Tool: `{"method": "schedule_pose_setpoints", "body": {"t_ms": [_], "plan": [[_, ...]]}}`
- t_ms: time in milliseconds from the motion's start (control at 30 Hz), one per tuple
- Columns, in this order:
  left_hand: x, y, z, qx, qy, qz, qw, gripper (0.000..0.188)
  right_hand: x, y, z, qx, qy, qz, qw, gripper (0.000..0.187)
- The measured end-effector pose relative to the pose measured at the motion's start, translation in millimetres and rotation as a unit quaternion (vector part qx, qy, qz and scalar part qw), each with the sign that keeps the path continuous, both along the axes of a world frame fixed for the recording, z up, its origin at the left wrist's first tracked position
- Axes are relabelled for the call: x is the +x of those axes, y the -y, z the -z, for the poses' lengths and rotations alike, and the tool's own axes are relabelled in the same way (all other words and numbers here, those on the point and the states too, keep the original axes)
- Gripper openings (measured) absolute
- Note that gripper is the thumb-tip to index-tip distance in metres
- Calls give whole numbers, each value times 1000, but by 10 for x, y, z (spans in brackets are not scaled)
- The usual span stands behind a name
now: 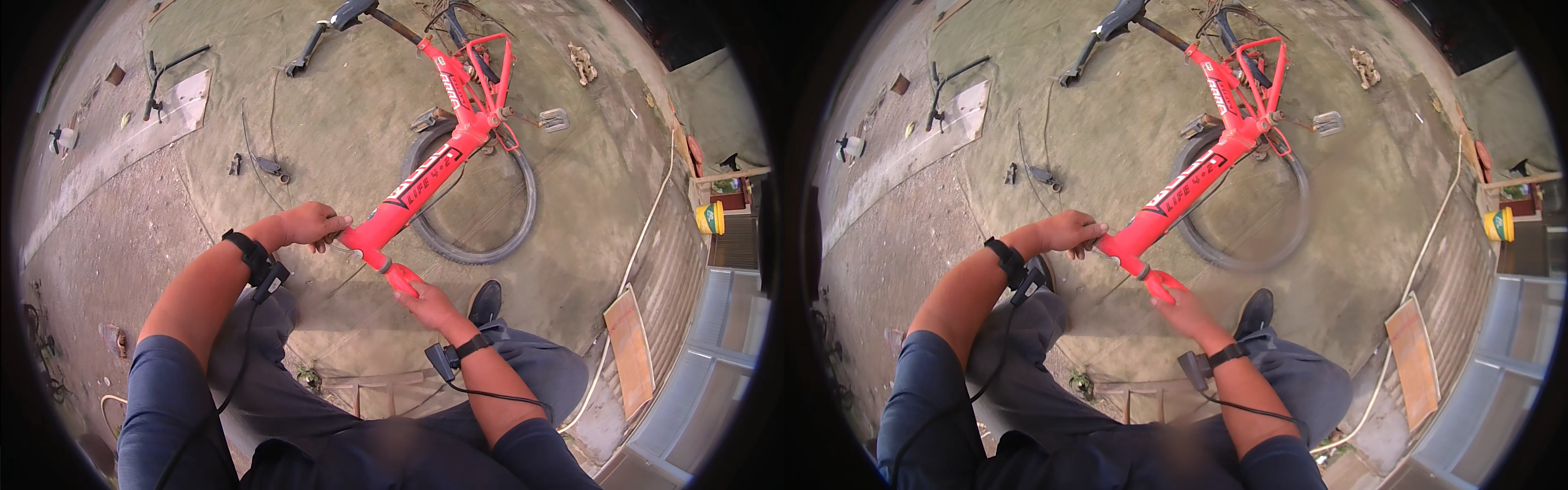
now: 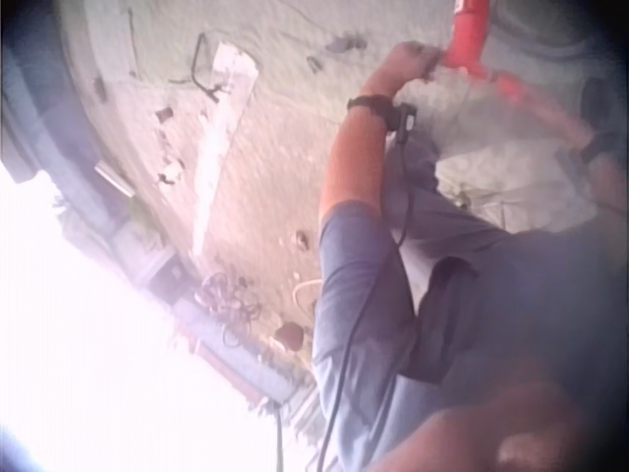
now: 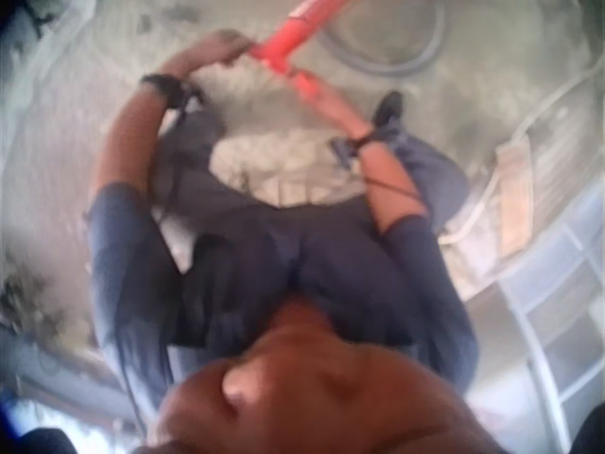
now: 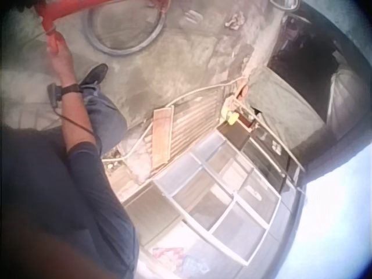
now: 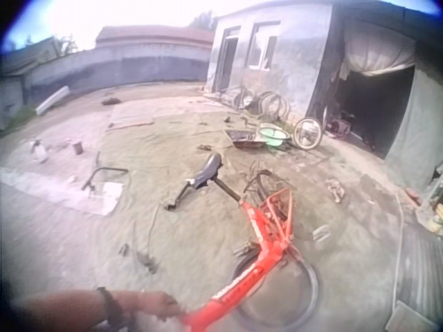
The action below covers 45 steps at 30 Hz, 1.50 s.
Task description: The person removes the front fork from a red bicycle frame by hand, extracting the headset bearings and placing them in a green basin. The person then lifts the bicycle frame and removes the seat post and saddle.
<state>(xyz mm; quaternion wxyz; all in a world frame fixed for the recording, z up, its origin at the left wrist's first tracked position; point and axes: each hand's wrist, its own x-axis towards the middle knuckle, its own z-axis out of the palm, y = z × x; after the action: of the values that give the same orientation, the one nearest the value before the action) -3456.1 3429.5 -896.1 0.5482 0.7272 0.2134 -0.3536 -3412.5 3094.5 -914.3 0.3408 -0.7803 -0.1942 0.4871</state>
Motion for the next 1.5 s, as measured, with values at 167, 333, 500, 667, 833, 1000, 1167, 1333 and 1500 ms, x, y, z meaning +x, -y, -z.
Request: {"method": "schedule_pose_setpoints", "body": {"t_ms": [167, 333, 500, 667, 833, 1000, 1167, 1333, 1500], "plan": [[-53, -13, -63, -31, 117, -1, 993, 45, -12, 14, 9, 9, 8, 3, 1000, 39], [-12, -69, -74, -42, 73, 25, 996, 45, -24, 26, 38, -9, 2, 12, 1000, 40], [94, -26, -109, -5, -86, 16, 996, 43, -6, 30, -1, 3, -7, 13, 1000, 39], [-28, -35, -120, -37, 82, -8, 996, 46, -2, 32, -4, 17, -14, 18, 1000, 38], [-7, -69, -113, -29, 63, 18, 997, 46, -18, 43, 51, 9, -25, 30, 999, 37], [70, -17, -117, 19, -35, 16, 999, 49, -4, 35, 67, 25, -39, 36, 998, 37], [-17, -33, -113, 0, 92, 7, 996, 48, -2, 39, 69, 14, -33, 29, 999, 37], [-8, -70, -147, -36, 100, 32, 994, 42, -17, 51, 76, 0, -26, 30, 999, 36], [94, -26, -173, -4, -52, 4, 999, 46, -7, 25, 34, 23, -43, 43, 998, 34]]}}
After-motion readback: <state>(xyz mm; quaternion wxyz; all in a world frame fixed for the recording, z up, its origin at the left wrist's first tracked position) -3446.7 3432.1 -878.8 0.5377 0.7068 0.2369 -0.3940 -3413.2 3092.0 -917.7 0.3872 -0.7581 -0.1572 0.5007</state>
